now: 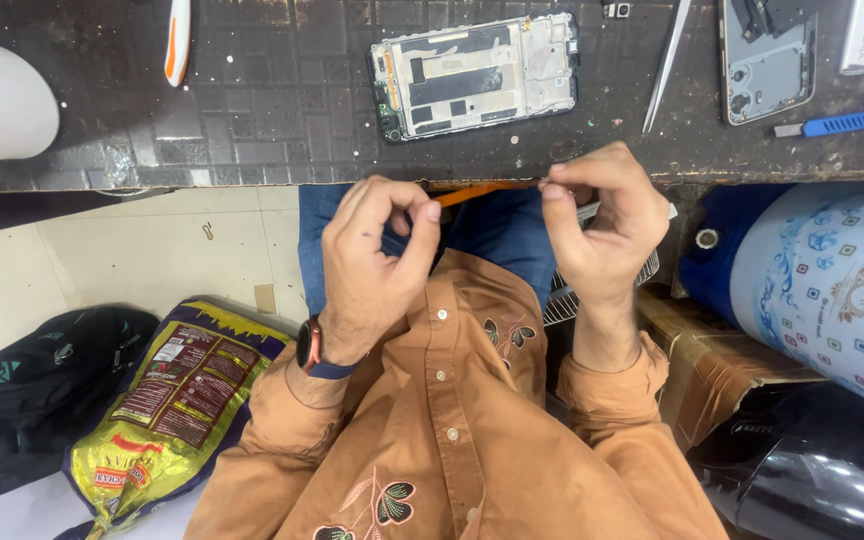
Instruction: The person uses tweezers to remove a small component from a disassembled smartphone chassis, then picks up and installs a flexible ribbon cable into the device. The person continues to adjust internal parts with tweezers and fingers.
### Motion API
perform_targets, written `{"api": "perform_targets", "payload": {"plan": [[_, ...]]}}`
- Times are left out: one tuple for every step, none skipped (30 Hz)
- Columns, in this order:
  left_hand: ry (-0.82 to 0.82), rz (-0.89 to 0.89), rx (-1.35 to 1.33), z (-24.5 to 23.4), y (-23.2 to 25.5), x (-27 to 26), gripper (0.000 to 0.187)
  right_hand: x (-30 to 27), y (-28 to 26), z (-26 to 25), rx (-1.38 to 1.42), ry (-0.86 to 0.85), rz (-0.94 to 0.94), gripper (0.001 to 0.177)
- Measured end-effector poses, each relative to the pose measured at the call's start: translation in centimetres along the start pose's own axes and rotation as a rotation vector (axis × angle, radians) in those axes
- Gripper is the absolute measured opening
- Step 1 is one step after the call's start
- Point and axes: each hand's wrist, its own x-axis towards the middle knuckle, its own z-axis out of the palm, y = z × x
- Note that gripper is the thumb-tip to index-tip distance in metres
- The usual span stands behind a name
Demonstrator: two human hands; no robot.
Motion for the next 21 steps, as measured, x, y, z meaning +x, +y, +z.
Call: {"api": "perform_targets", "payload": {"plan": [[-0.003,-0.009,-0.001,-0.2,0.0,0.0,0.008,0.3,-0.2,0.1,-0.026,-0.005,0.016,0.012],[-0.005,-0.018,-0.002,-0.4,0.0,0.1,0.008,0.5,-0.3,0.2,-0.051,-0.011,0.032,0.012],[-0.008,-0.025,-0.002,-0.5,0.0,0.2,0.007,0.9,-0.5,0.4,-0.077,-0.016,0.047,0.012],[0.001,-0.039,-0.009,-0.6,0.1,0.2,0.007,1.4,-0.5,0.6,-0.128,-0.012,-0.02,0.013],[0.009,-0.052,-0.016,-0.5,0.0,0.4,0.007,2.0,-0.4,1.0,-0.179,-0.008,-0.088,0.015],[0.018,-0.065,-0.023,-0.5,0.0,0.5,0.007,2.4,-0.2,1.3,-0.23,-0.003,-0.156,0.016],[0.018,-0.05,-0.014,-0.5,0.0,0.4,0.007,2.2,-0.2,1.5,-0.147,0.01,-0.094,0.014],[0.019,-0.034,-0.006,-0.4,-0.1,0.4,0.007,2.0,-0.2,1.8,-0.063,0.024,-0.033,0.012],[0.023,-0.014,0.004,-0.4,-0.1,0.5,0.007,2.1,0.0,1.9,-0.008,0.034,0.0,0.011],[0.029,-0.011,-0.009,-0.3,-0.2,0.6,0.006,2.1,0.2,2.0,0.046,0.045,0.033,0.01],[0.036,-0.011,-0.019,-0.2,-0.2,0.6,0.006,2.1,0.4,2.1,0.073,0.046,0.045,0.01],[0.044,-0.011,-0.029,-0.2,-0.2,0.6,0.006,2.0,0.6,2.2,0.1,0.047,0.058,0.011],[0.051,-0.019,-0.03,-0.1,-0.2,0.6,0.006,2.0,0.8,2.2,0.114,0.048,0.07,0.01],[0.059,-0.028,-0.031,-0.1,-0.2,0.7,0.007,2.0,1.0,2.3,0.129,0.048,0.081,0.01],[0.064,-0.039,-0.033,0.0,-0.2,0.6,0.008,2.0,1.3,2.2,0.142,0.048,0.096,0.009],[0.071,-0.062,-0.076,0.1,-0.2,0.6,0.008,2.0,1.6,2.1,0.141,0.048,0.086,0.009],[0.078,-0.087,-0.118,0.4,-0.4,0.7,0.008,2.2,1.8,2.0,0.142,0.046,0.078,0.008],[0.086,-0.111,-0.161,0.5,-0.5,0.7,0.008,2.2,2.0,1.9,0.142,0.045,0.069,0.008],[0.076,-0.1,-0.16,0.4,-0.6,0.6,0.008,2.1,2.0,1.9,0.198,0.053,0.087,0.011],[0.065,-0.089,-0.159,0.4,-0.6,0.5,0.008,2.0,2.0,1.7,0.254,0.062,0.106,0.014],[0.054,-0.074,-0.158,0.4,-0.7,0.5,0.008,2.1,2.0,1.7,0.31,0.072,0.122,0.017]]}}
